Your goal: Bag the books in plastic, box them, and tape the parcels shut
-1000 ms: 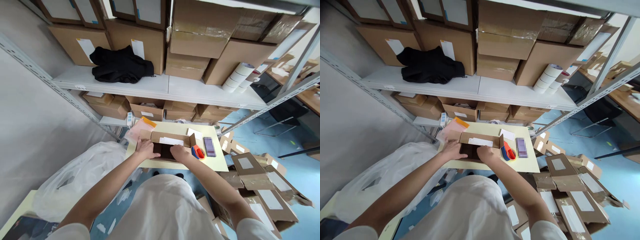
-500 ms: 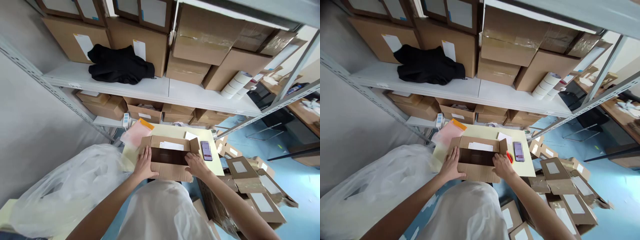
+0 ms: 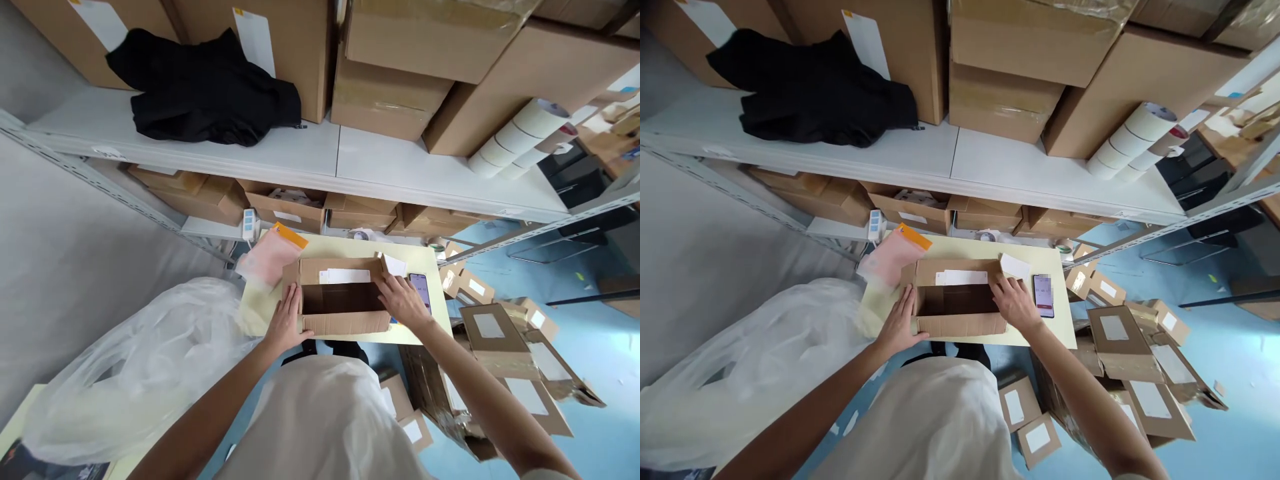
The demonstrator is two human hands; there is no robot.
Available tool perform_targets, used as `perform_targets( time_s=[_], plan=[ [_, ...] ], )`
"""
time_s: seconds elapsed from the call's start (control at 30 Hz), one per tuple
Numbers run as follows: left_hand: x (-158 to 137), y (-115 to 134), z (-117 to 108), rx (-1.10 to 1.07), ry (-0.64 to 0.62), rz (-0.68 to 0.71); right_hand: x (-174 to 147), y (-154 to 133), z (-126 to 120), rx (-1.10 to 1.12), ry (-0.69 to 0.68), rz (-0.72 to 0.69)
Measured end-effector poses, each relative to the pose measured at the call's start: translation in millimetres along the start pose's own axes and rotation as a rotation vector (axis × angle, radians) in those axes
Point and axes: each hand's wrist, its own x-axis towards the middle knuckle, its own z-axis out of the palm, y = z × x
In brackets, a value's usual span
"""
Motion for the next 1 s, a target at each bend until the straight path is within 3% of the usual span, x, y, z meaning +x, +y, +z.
perform_targets(
  time_s=[0.07, 0.13, 0.2, 0.37, 0.53, 0.77, 0.9, 1.0],
  plan=[
    [0.2, 1.1, -0.1, -0.002, -0.015, -0.019, -4.0, -19.4, 4.4, 0.007, -0.075, 0.027],
    [-0.4, 2.8, 0.1, 0.001, -0.018, -0.045, -3.4, -34.5, 15.5, 0.038, -0.149, -0.047],
    [-0.6, 4.4, 0.1, 0.022, -0.018, -0.071, 3.9, -38.2, 25.8, 0.048, -0.129, -0.098],
    [1.9, 5.4, -0.7, 0.085, -0.036, -0.102, 33.4, 1.4, 19.5, 0.019, 0.024, -0.011],
    [5.6, 4.5, -2.1, 0.047, -0.031, -0.115, 65.6, 42.9, -2.3, 0.028, -0.028, 0.003],
    [21.9, 4.4, -11.1, -0.017, 0.02, -0.101, 110.1, 56.7, -8.7, 0.044, 0.003, 0.026],
    [28.3, 10.2, -12.3, 0.019, -0.044, -0.058, 126.2, 59.8, -18.3, -0.034, 0.112, -0.003],
    [29.1, 17.0, -13.6, 0.001, -0.08, -0.073, 139.6, 64.9, -26.4, -0.058, 0.117, -0.075]
  ],
)
